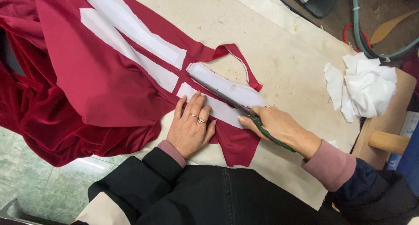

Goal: The person irons a red velvet fabric with white paper strips, then uses a wooden mallet to press the strips. They fold the fabric, cut along the paper edges with scissors, and remove the paper to reveal cut fabric pieces.

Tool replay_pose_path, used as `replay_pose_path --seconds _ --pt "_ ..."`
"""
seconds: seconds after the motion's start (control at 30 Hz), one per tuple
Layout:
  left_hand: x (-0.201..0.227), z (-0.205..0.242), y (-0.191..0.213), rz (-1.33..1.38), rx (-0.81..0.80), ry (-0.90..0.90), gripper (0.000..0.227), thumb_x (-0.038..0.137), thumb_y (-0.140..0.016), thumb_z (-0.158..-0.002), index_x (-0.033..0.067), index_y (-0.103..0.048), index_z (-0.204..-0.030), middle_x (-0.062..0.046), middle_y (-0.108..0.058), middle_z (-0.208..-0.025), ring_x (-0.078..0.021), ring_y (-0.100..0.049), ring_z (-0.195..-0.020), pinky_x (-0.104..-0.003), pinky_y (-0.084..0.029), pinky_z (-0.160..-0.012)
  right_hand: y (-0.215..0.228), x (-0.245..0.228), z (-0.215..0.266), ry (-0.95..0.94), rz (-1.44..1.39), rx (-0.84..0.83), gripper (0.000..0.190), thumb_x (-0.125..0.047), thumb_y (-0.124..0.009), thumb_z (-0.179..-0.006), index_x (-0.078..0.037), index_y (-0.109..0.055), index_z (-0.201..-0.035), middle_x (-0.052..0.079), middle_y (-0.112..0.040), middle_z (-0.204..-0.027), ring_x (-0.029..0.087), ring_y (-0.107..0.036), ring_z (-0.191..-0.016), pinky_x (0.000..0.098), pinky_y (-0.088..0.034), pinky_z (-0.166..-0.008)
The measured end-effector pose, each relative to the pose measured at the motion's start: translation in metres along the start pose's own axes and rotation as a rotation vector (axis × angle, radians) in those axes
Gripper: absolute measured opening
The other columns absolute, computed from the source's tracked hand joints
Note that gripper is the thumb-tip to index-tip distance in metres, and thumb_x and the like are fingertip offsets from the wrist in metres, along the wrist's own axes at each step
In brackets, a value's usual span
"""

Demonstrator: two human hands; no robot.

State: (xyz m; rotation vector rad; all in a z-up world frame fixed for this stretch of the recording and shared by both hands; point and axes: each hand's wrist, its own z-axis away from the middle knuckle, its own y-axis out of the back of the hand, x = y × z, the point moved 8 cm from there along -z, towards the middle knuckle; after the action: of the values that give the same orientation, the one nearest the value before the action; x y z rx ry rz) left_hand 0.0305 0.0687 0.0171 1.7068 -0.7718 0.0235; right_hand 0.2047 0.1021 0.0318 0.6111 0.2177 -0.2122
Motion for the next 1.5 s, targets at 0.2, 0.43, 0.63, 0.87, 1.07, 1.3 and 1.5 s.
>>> replay_pose_path --seconds 0.2,0.43,0.63,0.87,1.07,1.3,1.5 --pt "-0.005 0.0 -0.002 0.052 -0.038 0.034 0.033 0.031 -0.054 -0.093 0.0067 -0.051 -0.114 -0.016 -0.05 -0.124 -0.0316 -0.048 -0.127 -0.051 -0.031 -0.107 0.024 0.087 0.006 -0.09 -0.147 0.428 0.048 -0.057 -0.066 -0.083 -0.013 -0.058 -0.1 0.021 -0.061 -0.068 0.043 -0.065 -0.076 0.049 -0.047 -0.067" --pt "-0.033 -0.076 0.007 0.041 -0.078 0.054 0.018 0.023 -0.059 -0.092 0.0159 -0.065 -0.108 -0.004 -0.059 -0.103 -0.0252 -0.059 -0.094 -0.04 -0.042 -0.075 0.038 0.16 0.047 -0.272 -0.359 0.768 0.06 -0.04 -0.082 -0.077 -0.001 -0.056 -0.114 0.011 -0.054 -0.068 0.036 -0.062 -0.072 0.0474 -0.047 -0.066" --pt "-0.006 -0.141 -0.031 -0.033 -0.22 -0.211 0.036 0.025 -0.076 -0.072 0.0222 -0.062 -0.106 0.001 -0.052 -0.109 -0.0227 -0.05 -0.102 -0.037 -0.044 -0.079 0.02 0.202 0.033 -0.239 -0.405 0.849 0.061 -0.036 -0.082 -0.073 -0.01 -0.053 -0.12 0.001 -0.046 -0.061 0.03 -0.06 -0.068 0.0432 -0.048 -0.068" --pt "0.008 -0.143 -0.097 -0.177 -0.683 -0.274 0.052 0.047 -0.081 -0.064 0.017 -0.066 -0.104 -0.003 -0.058 -0.109 -0.0235 -0.052 -0.108 -0.04 -0.041 -0.088 0.028 0.18 0.045 -0.157 -0.498 0.817 0.051 -0.027 -0.074 -0.081 -0.006 -0.049 -0.12 0.0 -0.043 -0.061 0.026 -0.057 -0.063 0.0401 -0.047 -0.066" --pt "-0.033 -0.231 -0.071 0.097 -0.634 -0.036 0.01 0.025 -0.067 -0.077 0.0172 -0.069 -0.083 -0.006 -0.07 -0.083 -0.0284 -0.066 -0.082 -0.044 -0.05 -0.072 0.019 0.153 0.037 0.063 -0.653 0.614 0.035 -0.043 -0.056 -0.094 -0.009 -0.053 -0.103 0.001 -0.049 -0.073 0.016 -0.049 -0.072 0.0299 -0.039 -0.068" --pt "-0.097 -0.265 -0.021 -0.007 -0.414 0.016 0.02 0.027 -0.073 -0.088 0.0099 -0.064 -0.095 -0.013 -0.062 -0.093 -0.0307 -0.058 -0.086 -0.045 -0.047 -0.074 0.005 0.067 0.034 0.244 -0.36 0.27 0.027 -0.039 -0.048 -0.097 -0.014 -0.046 -0.087 -0.002 -0.049 -0.066 0.011 -0.048 -0.058 0.0304 -0.04 -0.056" --pt "-0.146 -0.192 -0.038 -0.193 -0.637 0.097 0.028 0.048 -0.073 -0.078 0.0228 -0.072 -0.09 -0.005 -0.063 -0.101 -0.031 -0.061 -0.104 -0.05 -0.052 -0.085 -0.013 0.022 0.05 0.119 -0.328 -0.117 0.059 -0.061 -0.027 -0.093 -0.007 -0.048 -0.104 0.018 -0.057 -0.07 0.035 -0.056 -0.068 0.0453 -0.042 -0.066"
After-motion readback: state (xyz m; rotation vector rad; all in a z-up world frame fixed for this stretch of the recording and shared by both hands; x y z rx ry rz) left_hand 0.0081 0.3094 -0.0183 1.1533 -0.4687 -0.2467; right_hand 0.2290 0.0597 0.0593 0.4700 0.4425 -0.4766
